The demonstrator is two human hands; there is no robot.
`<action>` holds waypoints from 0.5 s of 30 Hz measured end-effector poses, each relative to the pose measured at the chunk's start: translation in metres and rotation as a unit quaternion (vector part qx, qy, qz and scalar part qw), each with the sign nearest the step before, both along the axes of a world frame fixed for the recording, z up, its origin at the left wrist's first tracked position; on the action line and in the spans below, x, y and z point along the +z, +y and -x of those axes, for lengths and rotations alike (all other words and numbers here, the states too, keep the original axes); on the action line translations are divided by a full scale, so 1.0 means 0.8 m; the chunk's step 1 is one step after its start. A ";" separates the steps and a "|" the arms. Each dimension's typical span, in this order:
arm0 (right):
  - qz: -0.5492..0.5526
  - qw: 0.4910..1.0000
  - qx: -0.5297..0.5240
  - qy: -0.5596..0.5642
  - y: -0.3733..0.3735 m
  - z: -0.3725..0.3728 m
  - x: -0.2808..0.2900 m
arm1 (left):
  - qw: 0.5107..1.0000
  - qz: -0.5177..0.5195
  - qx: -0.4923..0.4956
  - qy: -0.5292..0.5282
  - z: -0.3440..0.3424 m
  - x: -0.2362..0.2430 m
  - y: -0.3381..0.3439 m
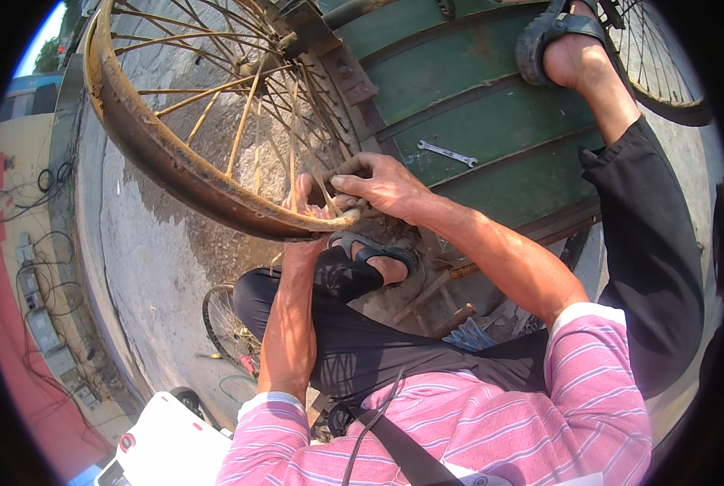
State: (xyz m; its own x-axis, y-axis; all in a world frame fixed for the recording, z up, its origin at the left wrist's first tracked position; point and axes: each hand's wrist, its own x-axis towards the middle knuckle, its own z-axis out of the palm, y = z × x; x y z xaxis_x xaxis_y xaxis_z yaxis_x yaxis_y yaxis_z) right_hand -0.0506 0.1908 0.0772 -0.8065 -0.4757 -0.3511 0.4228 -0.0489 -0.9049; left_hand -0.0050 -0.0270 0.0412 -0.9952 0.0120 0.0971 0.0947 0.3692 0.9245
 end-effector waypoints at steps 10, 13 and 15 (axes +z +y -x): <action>0.013 1.000 -0.018 -0.004 -0.001 0.003 -0.018 | 0.989 0.115 -0.036 -0.082 0.017 0.066 0.021; 0.014 1.000 0.001 -0.006 0.003 0.006 -0.005 | 0.992 0.100 -0.042 -0.069 0.012 0.069 0.022; 0.016 1.000 0.009 -0.023 0.005 0.006 0.001 | 0.994 0.059 -0.044 -0.075 0.010 0.057 0.015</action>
